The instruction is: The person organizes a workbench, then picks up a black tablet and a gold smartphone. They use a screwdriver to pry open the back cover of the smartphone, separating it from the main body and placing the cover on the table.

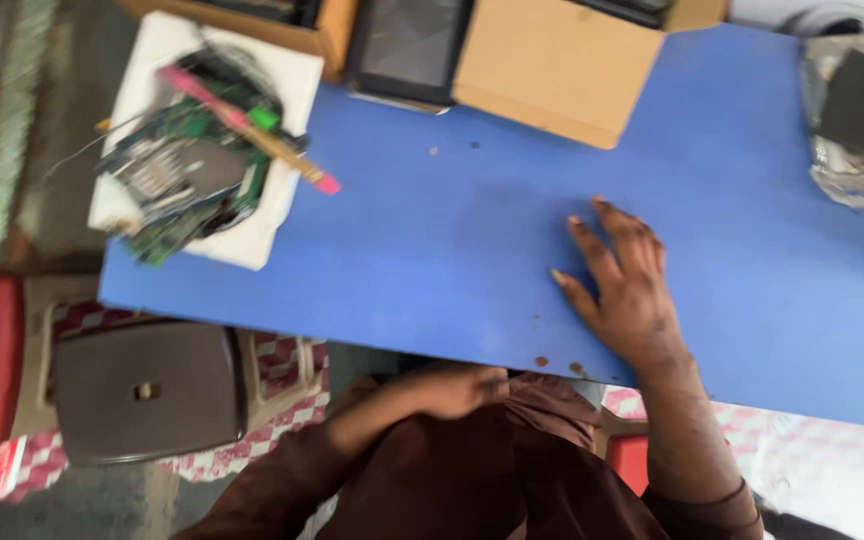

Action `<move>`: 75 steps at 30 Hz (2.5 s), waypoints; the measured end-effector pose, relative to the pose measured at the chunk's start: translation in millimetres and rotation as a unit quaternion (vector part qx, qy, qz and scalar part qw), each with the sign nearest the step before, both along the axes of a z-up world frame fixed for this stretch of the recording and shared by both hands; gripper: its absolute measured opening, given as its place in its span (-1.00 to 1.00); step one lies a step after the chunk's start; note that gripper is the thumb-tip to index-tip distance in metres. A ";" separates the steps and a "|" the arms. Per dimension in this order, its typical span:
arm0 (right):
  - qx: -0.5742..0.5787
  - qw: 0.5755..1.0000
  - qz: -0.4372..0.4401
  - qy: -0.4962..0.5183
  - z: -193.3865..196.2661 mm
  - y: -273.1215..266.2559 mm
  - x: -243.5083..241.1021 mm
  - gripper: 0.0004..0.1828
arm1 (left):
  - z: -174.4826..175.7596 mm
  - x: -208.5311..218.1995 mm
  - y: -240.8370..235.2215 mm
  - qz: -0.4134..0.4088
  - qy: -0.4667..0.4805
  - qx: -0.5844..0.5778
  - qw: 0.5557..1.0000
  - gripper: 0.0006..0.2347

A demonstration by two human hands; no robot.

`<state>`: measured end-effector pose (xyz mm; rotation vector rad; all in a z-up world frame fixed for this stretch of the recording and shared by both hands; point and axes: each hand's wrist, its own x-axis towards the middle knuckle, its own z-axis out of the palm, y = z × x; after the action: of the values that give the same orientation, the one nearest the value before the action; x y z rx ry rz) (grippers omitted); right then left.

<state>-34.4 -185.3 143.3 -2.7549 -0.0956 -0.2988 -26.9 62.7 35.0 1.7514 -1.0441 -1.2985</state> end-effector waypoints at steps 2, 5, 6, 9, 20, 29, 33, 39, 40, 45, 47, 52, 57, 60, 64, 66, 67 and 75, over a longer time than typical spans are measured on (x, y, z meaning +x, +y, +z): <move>-0.024 1.000 -0.008 -0.010 5.2 12.4 -7.9 -0.31 | 38.0 -6.5 46.1 -0.011 -0.026 -0.133 0.991 -0.61; -0.062 0.998 -0.008 -0.009 8.9 30.7 -12.9 -0.26 | 90.0 12.2 88.8 0.102 -0.148 -0.148 0.973 -0.68; -0.073 0.997 -0.002 -0.002 8.2 36.6 -13.7 -0.25 | 99.3 21.3 93.0 0.157 -0.199 -0.135 0.958 -0.71; -0.087 0.996 -0.002 0.008 6.5 49.9 -3.6 -0.26 | 100.5 79.9 76.5 0.239 -0.542 -0.153 0.791 -0.65; -0.083 0.988 -0.031 -0.125 38.1 3.4 78.6 -0.34 | 90.9 130.8 60.1 0.221 -0.520 -0.046 0.824 -0.42; -0.148 0.977 -0.027 -0.150 29.6 -35.3 178.2 -0.36 | 97.8 133.3 56.4 0.216 -0.524 -0.041 0.823 -0.42; -0.103 0.985 -0.025 -0.140 21.3 -58.9 168.6 -0.63 | 96.4 133.9 57.0 0.206 -0.528 -0.036 0.823 -0.42; -0.172 0.971 -0.009 -0.166 36.0 -60.6 134.3 -0.68 | 93.0 135.1 57.2 0.205 -0.529 -0.040 0.822 -0.42; -0.193 0.963 -0.007 -0.186 41.4 -51.6 132.3 -0.63 | 92.1 134.2 58.2 0.211 -0.529 -0.035 0.821 -0.43; -0.082 0.981 0.058 -0.168 73.9 26.6 126.9 -0.61 | 85.2 131.9 64.8 0.233 -0.536 -0.063 0.809 -0.53; 0.022 0.986 0.103 -0.130 82.2 65.0 133.1 -0.59 | 83.2 130.1 67.6 0.253 -0.543 -0.082 0.796 -0.59; 0.037 0.943 0.266 -0.196 85.9 160.0 164.1 -0.29 | 88.1 116.8 77.8 0.281 -0.492 -0.076 0.820 -0.73; 0.080 0.972 0.206 -0.076 78.6 198.7 193.3 -0.54 | 116.4 85.7 107.2 0.330 -0.506 -0.204 0.770 -0.81; 0.118 0.972 0.198 -0.053 72.9 199.7 200.8 -0.61 | 145.8 78.8 132.3 0.324 -0.554 -0.227 0.732 -0.83; 0.158 0.971 0.179 -0.021 64.9 190.5 211.5 -0.68 | 172.0 94.8 153.4 0.355 -0.592 -0.201 0.695 -0.85; 0.205 0.964 0.167 -0.033 62.6 190.3 214.5 -0.78 | 176.3 113.7 150.4 0.370 -0.644 -0.127 0.657 -0.74; 0.227 0.960 0.161 -0.040 61.8 190.3 215.6 -0.83 | 178.3 123.0 149.3 0.366 -0.651 -0.108 0.656 -0.71; 0.593 0.781 0.091 0.174 57.0 124.8 187.6 -0.64 | 177.8 153.2 152.3 0.321 -0.650 -0.019 0.689 -0.53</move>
<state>153.2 -60.4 200.2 -1.4685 -0.0456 0.1850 126.3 215.0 212.8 2.6237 -0.8587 0.6172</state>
